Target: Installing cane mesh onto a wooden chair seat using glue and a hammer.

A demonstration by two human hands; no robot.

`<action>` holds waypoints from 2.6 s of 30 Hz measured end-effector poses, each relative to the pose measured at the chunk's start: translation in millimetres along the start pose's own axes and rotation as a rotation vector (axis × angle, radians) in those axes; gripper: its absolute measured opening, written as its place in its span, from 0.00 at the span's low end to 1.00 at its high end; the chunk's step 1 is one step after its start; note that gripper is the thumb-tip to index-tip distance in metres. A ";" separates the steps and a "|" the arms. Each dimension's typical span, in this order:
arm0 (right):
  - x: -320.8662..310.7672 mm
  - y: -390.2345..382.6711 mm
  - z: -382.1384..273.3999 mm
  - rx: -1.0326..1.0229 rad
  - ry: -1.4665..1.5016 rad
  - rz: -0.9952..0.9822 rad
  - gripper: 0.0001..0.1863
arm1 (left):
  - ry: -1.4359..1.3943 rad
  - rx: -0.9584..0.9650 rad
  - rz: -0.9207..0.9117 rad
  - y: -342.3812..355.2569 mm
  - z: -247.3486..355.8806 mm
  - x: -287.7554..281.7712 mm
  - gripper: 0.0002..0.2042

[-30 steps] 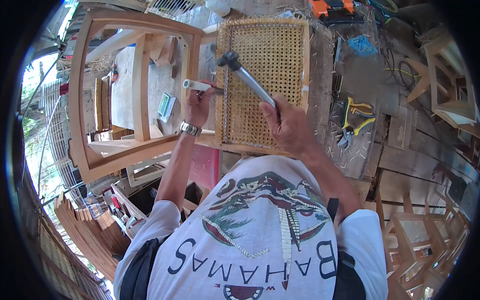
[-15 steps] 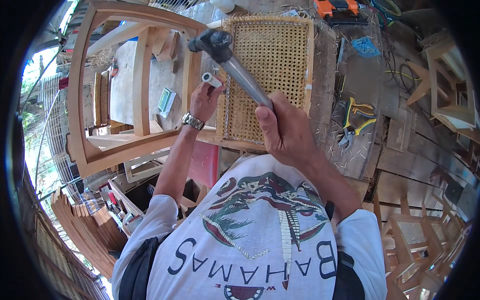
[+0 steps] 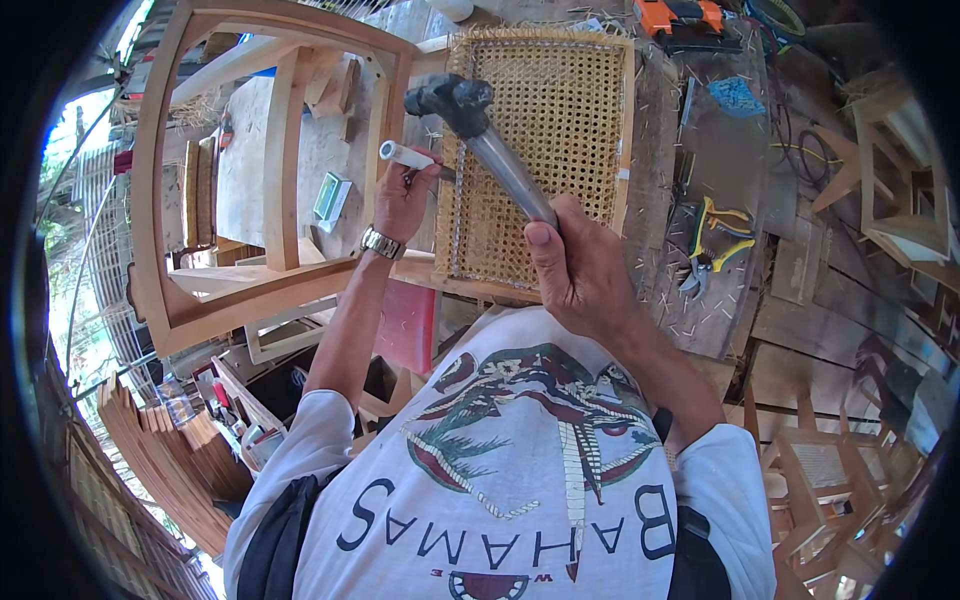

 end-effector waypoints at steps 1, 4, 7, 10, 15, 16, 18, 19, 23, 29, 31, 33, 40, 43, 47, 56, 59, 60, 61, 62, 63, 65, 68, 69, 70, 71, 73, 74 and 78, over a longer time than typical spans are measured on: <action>0.5 -0.2 1.5 0.000 -0.001 -0.003 0.14 | -0.016 0.003 -0.002 0.3 0.1 -0.1 0.09; 4.2 -0.2 7.8 0.064 -0.037 -0.041 0.15 | 0.003 0.008 -0.034 -1.8 -1.9 1.4 0.09; 7.9 2.4 5.1 -0.032 -0.087 -0.019 0.16 | 0.011 0.029 -0.047 -3.8 5.7 1.8 0.09; 9.2 3.5 5.1 -0.007 -0.078 -0.038 0.16 | 0.108 0.074 -0.065 -2.0 12.0 4.7 0.10; 10.4 7.5 4.8 0.096 -0.127 -0.101 0.18 | 0.070 0.088 -0.060 -1.0 9.1 3.6 0.09; 11.1 7.9 1.8 0.098 -0.127 -0.103 0.18 | 0.062 0.084 -0.057 -1.8 8.2 3.1 0.09; 12.2 8.7 -8.3 0.018 -0.090 -0.077 0.16 | 0.076 0.104 -0.056 -2.0 7.6 2.7 0.09; 13.2 9.3 -13.1 0.020 -0.090 -0.078 0.16 | 0.090 0.126 -0.056 -0.9 10.5 2.9 0.09; 16.5 13.1 -30.5 -0.021 -0.002 -0.064 0.14 | 0.190 0.126 -0.069 -1.5 18.4 1.3 0.09; 36.3 9.9 35.2 -0.130 -0.294 -0.074 0.12 | 0.277 0.250 -0.120 -3.9 22.9 4.5 0.10; 35.9 16.3 52.6 -0.055 -0.510 -0.144 0.13 | 0.210 0.224 -0.130 -2.2 21.1 7.6 0.10; 32.0 15.3 39.8 -0.097 -0.435 -0.079 0.14 | 0.252 0.222 -0.149 -2.0 18.6 4.4 0.10; 34.6 11.3 63.5 -0.198 -0.632 -0.143 0.13 | -0.030 0.001 -0.150 -1.4 -10.9 7.5 0.09; 18.3 0.2 47.8 0.023 -0.329 -0.055 0.18 | -0.017 -0.055 0.049 5.5 2.3 -4.9 0.09; 8.5 -12.6 50.2 0.161 -0.320 -0.089 0.17 | -0.092 0.023 0.029 -8.9 0.1 -3.0 0.08; 10.8 -10.7 37.3 0.089 -0.334 -0.083 0.19 | 0.308 0.196 -0.125 -13.8 16.4 3.3 0.08; 12.1 -10.4 14.4 0.140 -0.246 -0.098 0.18 | 0.369 0.222 -0.157 -17.3 12.9 5.9 0.10; 14.1 -12.4 5.0 0.015 -0.143 -0.035 0.17 | 0.391 0.269 -0.149 -19.2 13.4 5.8 0.10; 12.9 -12.9 -3.0 -0.112 -0.042 0.032 0.16 | 0.408 0.319 -0.142 -19.0 15.9 6.9 0.10; 14.8 -14.9 12.5 -0.112 -0.043 0.039 0.16 | 0.405 0.323 -0.147 -19.0 19.7 8.6 0.10; 22.5 -16.9 45.0 -0.097 -0.251 -0.001 0.15 | 0.377 0.313 -0.158 -18.5 24.0 9.6 0.10; 25.8 -3.4 57.4 -0.017 -0.484 -0.081 0.13 | 0.359 0.279 -0.186 -12.2 20.4 9.9 0.08; 19.1 -11.4 39.1 -0.105 -0.331 0.014 0.13 | 0.401 0.234 -0.171 -13.6 24.3 9.5 0.08; 21.8 -17.0 45.1 -0.092 -0.229 -0.007 0.14 | 0.381 0.267 -0.174 -16.6 16.4 8.9 0.08; 24.0 -15.4 48.8 -0.091 -0.228 -0.007 0.14 | 0.382 0.266 -0.175 -15.4 16.2 9.0 0.08; 27.8 -9.0 54.1 -0.088 -0.333 -0.024 0.14 | 0.377 0.256 -0.163 -13.3 15.6 9.3 0.08; 27.3 -0.6 58.8 -0.080 -0.433 -0.042 0.15 | 0.304 0.141 -0.124 -12.2 15.5 4.3 0.07; 24.8 -2.8 55.8 -0.081 -0.430 -0.045 0.15 | 0.140 0.117 -0.047 -14.3 8.4 1.4 0.07; 5.4 -16.4 42.3 0.146 -0.311 -0.040 0.16 | 0.035 0.066 0.031 -25.3 1.8 -8.9 0.07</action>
Point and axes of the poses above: each hand's wrist, its own y-axis towards the middle knuckle, its own x-axis out of the palm, z = x × y, the point moved 4 cm from there along y, towards the middle knuckle, and after that the axes turned 12 degrees about z, right-handed, at the moved point
